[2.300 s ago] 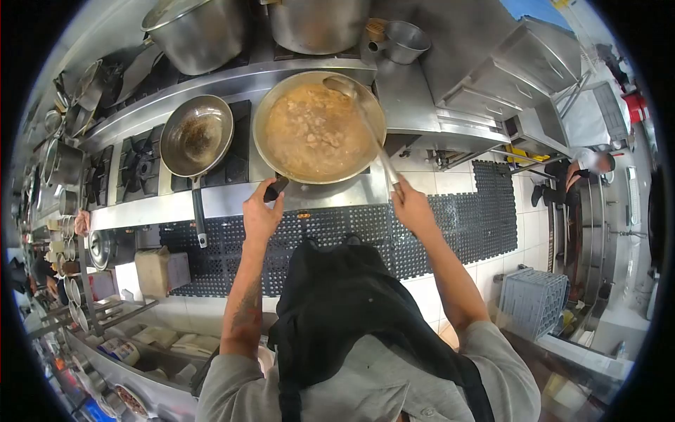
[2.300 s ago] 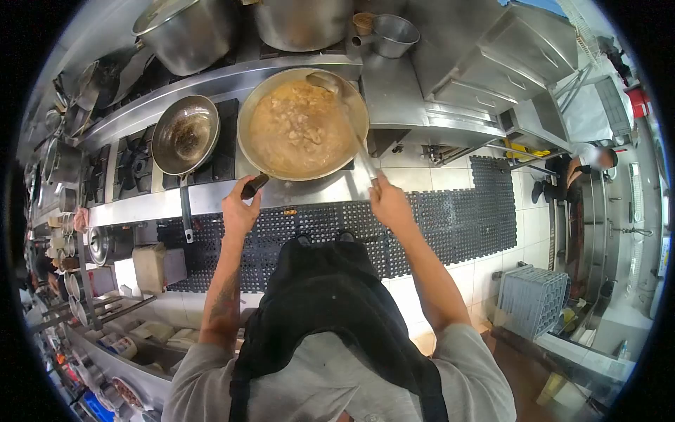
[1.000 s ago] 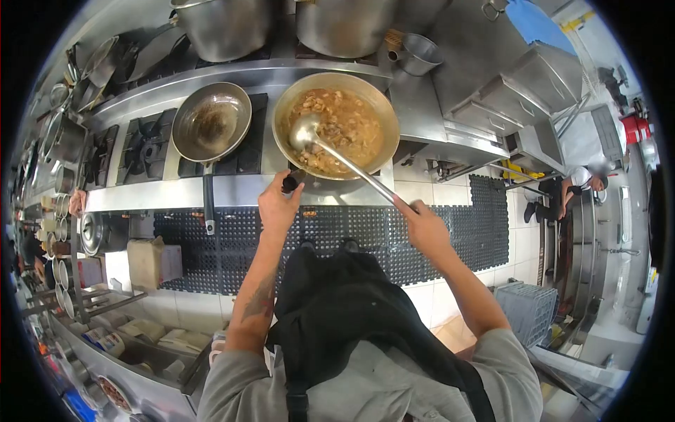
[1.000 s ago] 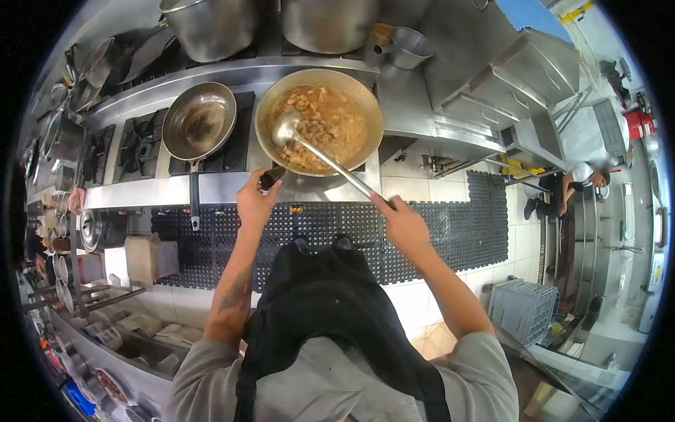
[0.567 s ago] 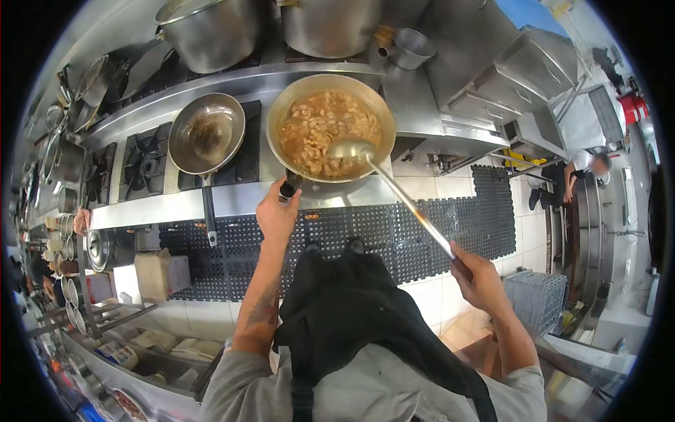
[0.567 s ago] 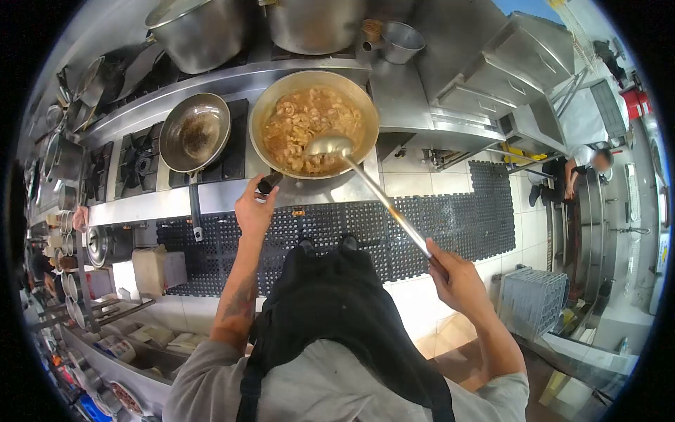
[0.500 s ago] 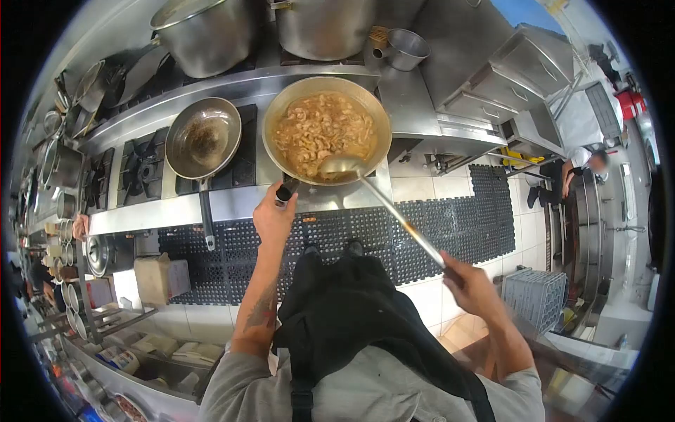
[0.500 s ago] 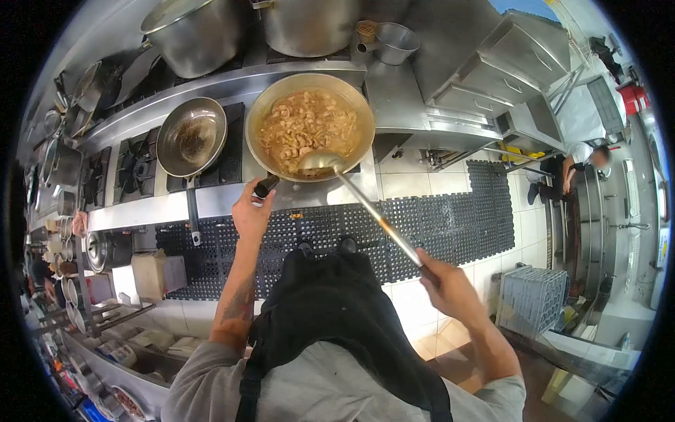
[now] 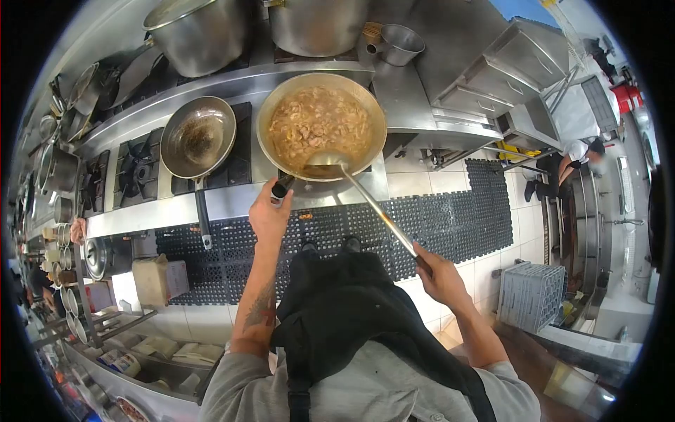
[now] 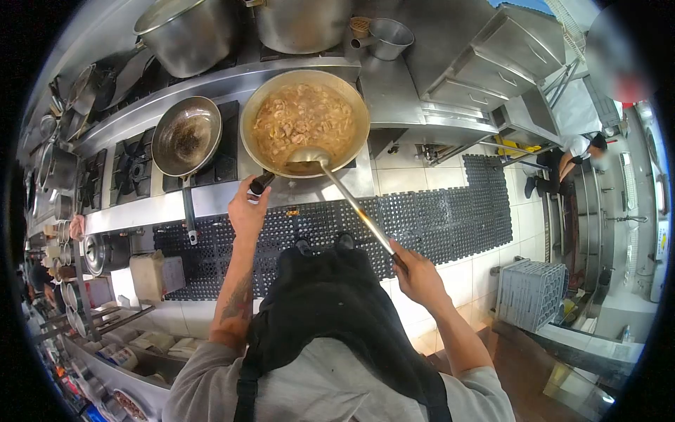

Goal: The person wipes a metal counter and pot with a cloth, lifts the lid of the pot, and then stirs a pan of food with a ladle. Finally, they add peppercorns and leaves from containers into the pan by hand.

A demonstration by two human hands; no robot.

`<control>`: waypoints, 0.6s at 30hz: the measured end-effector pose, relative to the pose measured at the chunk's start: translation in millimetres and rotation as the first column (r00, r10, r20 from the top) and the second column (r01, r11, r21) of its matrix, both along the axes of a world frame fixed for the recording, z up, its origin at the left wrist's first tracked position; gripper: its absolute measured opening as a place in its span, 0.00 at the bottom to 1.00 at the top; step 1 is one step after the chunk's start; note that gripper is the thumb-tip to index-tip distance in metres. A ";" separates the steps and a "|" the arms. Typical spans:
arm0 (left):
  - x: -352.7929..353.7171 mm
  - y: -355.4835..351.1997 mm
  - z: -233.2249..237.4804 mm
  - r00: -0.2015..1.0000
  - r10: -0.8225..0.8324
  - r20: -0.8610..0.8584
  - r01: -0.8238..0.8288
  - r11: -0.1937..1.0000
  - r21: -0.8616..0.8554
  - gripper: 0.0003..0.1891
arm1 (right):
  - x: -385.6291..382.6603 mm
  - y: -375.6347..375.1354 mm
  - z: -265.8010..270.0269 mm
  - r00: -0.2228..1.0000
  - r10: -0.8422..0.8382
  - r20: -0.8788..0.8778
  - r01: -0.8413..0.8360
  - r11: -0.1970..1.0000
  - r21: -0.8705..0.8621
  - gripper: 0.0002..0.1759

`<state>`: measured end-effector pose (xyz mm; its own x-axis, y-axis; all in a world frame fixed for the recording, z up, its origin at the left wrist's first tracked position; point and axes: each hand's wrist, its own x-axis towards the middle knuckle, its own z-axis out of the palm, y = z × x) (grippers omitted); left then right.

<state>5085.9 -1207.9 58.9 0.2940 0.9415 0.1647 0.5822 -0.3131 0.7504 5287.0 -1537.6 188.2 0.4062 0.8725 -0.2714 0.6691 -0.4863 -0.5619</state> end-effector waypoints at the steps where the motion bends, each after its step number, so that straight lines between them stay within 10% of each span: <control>1: 0.4 1.8 0.2 1.000 0.005 0.003 -0.005 1.000 0.005 0.24 | 2.8 4.8 -2.5 1.000 -0.002 0.026 0.001 0.999 0.047 0.33; 8: -2.2 2.0 -1.2 0.996 -0.055 0.067 0.051 0.997 0.060 0.25 | 58.5 13.4 -10.7 0.950 0.027 0.311 -0.024 1.000 -0.013 0.33; 12: -3.5 1.1 3.1 0.997 -0.076 0.011 0.075 0.997 0.031 0.25 | 56.9 40.0 -2.0 0.992 -0.074 -0.101 0.088 0.986 0.142 0.32; 18: -3.8 0.6 7.3 0.997 -0.069 -0.040 0.070 0.998 0.008 0.28 | 11.6 47.5 -34.8 0.999 0.021 0.039 -0.028 0.983 0.181 0.31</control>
